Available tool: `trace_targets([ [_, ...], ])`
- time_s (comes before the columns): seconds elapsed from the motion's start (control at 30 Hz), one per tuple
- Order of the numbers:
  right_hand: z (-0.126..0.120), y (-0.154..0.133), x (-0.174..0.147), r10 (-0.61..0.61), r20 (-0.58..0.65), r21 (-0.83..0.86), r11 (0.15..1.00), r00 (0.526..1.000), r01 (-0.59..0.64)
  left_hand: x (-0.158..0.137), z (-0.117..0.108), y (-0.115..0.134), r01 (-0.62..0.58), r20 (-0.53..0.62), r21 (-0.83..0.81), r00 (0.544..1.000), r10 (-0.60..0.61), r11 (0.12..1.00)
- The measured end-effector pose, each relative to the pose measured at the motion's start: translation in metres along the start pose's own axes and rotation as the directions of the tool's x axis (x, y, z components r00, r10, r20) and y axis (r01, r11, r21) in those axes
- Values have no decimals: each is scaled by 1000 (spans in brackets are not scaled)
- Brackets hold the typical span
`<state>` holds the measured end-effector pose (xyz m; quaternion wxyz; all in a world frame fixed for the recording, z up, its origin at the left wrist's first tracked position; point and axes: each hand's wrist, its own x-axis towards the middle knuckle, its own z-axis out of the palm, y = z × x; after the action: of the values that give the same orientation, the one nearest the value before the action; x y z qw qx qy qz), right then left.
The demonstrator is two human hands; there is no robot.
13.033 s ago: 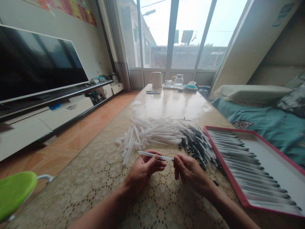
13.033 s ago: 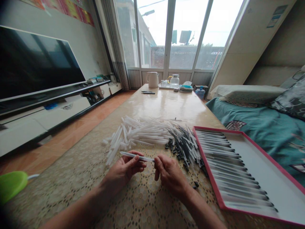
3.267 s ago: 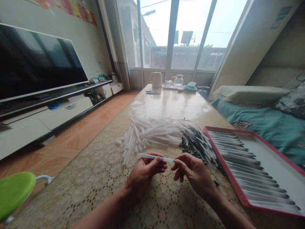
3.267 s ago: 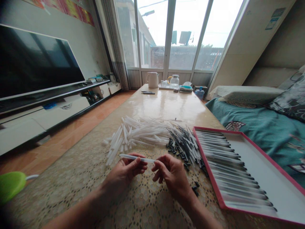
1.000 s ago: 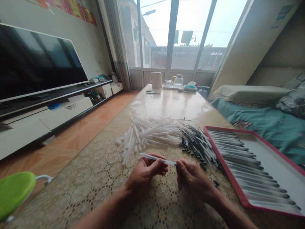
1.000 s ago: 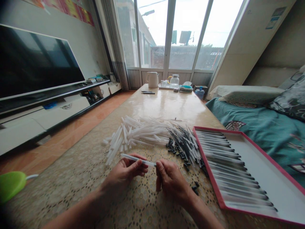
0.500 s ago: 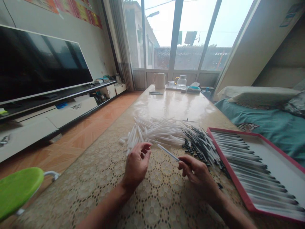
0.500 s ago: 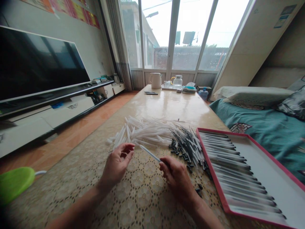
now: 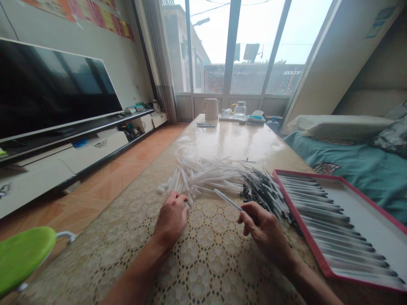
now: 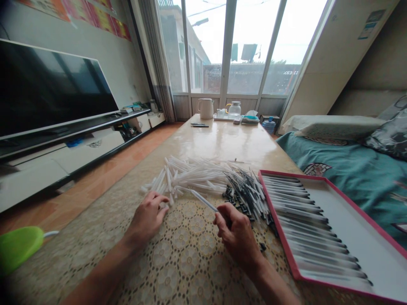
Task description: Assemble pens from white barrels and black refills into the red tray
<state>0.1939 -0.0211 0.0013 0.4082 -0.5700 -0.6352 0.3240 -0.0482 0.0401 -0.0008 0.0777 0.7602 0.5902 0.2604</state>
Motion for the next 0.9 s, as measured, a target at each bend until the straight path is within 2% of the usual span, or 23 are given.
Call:
trace_targets([
  [0.17,1,-1,1,-11,19,4,1000,1000,11,0,-7,6,-13,3,-145,1000,14,989],
  [0.23,1,-2,1,-24,30,-26,999,999,25,0,-7,12,6,-22,-307,1000,-14,952],
  [0.27,1,-3,0,-32,25,-54,998,999,33,1,-6,14,38,-15,-428,999,-49,903],
  [0.3,1,-4,0,-40,13,-90,995,999,41,1,-5,17,93,25,-567,995,-96,818],
  [0.37,1,-6,-2,-63,-23,-177,983,998,58,2,0,22,245,192,-826,969,-155,508],
  [0.43,1,-9,-3,-97,-50,-258,963,994,81,2,4,24,381,354,-900,923,-155,214],
  [0.5,1,-11,-5,-134,-62,-312,944,989,108,2,7,26,474,460,-879,871,-171,56],
  [0.57,1,-12,-7,-168,-61,-350,927,984,136,2,9,27,504,492,-864,843,-217,4],
  [0.67,2,-13,-9,-206,-41,-387,905,978,175,1,11,29,475,456,-880,854,-250,18],
  [0.9,2,-12,-9,-212,-25,-444,878,977,179,-5,20,30,478,468,-878,872,-145,39],
])
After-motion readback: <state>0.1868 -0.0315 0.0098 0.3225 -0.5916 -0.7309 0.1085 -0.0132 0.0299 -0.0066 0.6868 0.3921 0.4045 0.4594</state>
